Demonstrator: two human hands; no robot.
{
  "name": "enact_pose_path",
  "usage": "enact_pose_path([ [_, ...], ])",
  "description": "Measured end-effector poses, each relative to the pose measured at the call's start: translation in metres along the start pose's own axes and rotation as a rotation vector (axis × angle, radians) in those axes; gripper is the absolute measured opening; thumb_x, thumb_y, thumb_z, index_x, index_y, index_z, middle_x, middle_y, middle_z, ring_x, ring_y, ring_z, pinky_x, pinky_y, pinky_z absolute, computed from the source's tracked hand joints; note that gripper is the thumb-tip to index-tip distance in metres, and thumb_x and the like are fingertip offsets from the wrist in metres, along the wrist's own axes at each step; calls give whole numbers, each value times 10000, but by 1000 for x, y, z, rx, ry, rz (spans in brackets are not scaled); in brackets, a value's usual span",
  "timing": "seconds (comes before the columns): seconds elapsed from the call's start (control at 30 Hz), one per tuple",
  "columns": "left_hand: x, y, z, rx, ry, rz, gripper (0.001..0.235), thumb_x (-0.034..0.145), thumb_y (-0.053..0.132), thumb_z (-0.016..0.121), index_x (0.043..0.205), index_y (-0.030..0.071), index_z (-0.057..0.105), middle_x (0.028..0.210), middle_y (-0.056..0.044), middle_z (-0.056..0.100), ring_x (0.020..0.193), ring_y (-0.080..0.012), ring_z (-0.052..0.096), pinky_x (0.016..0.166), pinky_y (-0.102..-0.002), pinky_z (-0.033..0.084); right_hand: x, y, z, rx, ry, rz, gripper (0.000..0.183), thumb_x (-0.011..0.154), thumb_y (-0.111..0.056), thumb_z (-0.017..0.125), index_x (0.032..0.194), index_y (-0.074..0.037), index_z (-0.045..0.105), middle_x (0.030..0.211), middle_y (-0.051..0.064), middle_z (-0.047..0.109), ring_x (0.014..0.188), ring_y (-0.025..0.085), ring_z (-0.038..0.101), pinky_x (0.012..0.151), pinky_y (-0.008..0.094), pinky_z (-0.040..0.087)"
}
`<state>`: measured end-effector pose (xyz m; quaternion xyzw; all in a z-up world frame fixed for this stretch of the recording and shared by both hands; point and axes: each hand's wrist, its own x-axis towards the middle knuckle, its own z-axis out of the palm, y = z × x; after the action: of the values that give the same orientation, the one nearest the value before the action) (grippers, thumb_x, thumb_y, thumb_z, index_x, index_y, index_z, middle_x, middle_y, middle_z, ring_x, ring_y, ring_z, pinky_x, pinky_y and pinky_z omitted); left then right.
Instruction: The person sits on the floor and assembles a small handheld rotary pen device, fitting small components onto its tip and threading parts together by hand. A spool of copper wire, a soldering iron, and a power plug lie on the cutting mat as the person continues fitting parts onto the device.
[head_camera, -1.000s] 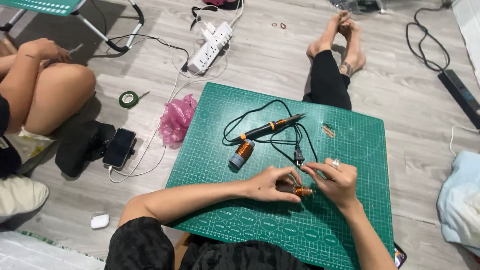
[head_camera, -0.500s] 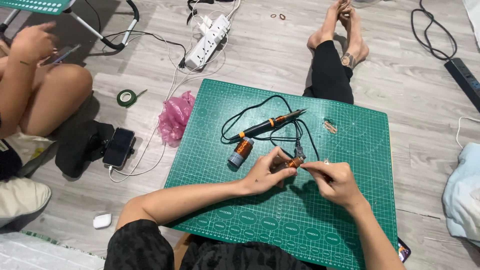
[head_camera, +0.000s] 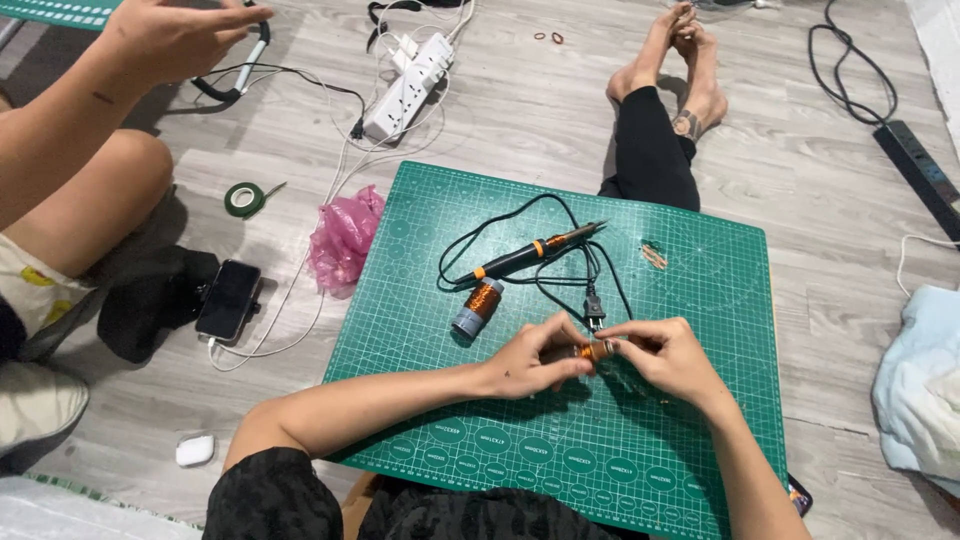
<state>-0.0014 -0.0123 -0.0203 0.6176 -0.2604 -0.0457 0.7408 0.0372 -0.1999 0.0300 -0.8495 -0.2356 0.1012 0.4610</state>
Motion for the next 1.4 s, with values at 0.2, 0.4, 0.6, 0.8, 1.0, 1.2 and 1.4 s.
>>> enact_pose_path([
  [0.2, 0, 12, 0, 32, -229, -5, 230, 805, 129, 586, 944, -8, 464, 722, -180, 595, 454, -148, 543, 395, -230, 403, 3, -9, 1, -20, 189, -145, 64, 608, -66, 695, 649, -113, 681, 336, 9, 308, 358, 87, 309, 380, 214, 291],
  [0.4, 1, 10, -2, 30, -267, -73, 278, 778, 142, 621, 957, 7, 456, 718, -149, 613, 447, -140, 546, 406, -228, 410, 0, -14, 4, -203, 314, -368, 47, 644, -126, 700, 676, -136, 667, 339, -1, 281, 313, 123, 338, 370, 199, 314],
  [0.6, 2, 1, -2, 69, -296, -128, 380, 756, 147, 647, 972, 33, 356, 771, -161, 626, 444, -145, 535, 414, -229, 411, 1, -4, 5, -385, 351, -596, 60, 702, -143, 666, 656, -149, 627, 372, -18, 313, 301, 136, 384, 357, 211, 358],
  [0.8, 8, 5, 1, 50, -301, -165, 369, 767, 127, 627, 984, 44, 340, 774, -147, 639, 424, -139, 532, 384, -204, 417, -1, 0, 2, -410, 401, -668, 125, 759, -181, 623, 639, -150, 615, 407, -41, 353, 331, 119, 392, 365, 208, 362],
  [1.0, 7, 4, 1, 89, -283, -120, 275, 765, 142, 633, 938, 37, 447, 719, -133, 635, 407, -142, 548, 364, -208, 418, -1, -2, 1, -423, 369, -707, 133, 732, -192, 651, 627, -130, 597, 409, -12, 373, 333, 154, 413, 354, 240, 365],
  [1.2, 2, 16, 0, 66, -241, -96, 266, 771, 162, 633, 935, 53, 454, 697, -112, 607, 443, -150, 545, 391, -217, 421, -2, -7, 0, -474, 336, -762, 120, 733, -210, 635, 650, -130, 600, 431, 18, 395, 350, 202, 426, 359, 268, 372],
  [1.4, -2, 26, -4, 69, -254, -106, 256, 790, 237, 568, 952, 81, 447, 649, -67, 579, 449, -119, 503, 409, -214, 373, -10, -8, 6, -564, 356, -675, 85, 646, -145, 694, 623, -119, 616, 441, 8, 385, 363, 183, 371, 386, 274, 328],
])
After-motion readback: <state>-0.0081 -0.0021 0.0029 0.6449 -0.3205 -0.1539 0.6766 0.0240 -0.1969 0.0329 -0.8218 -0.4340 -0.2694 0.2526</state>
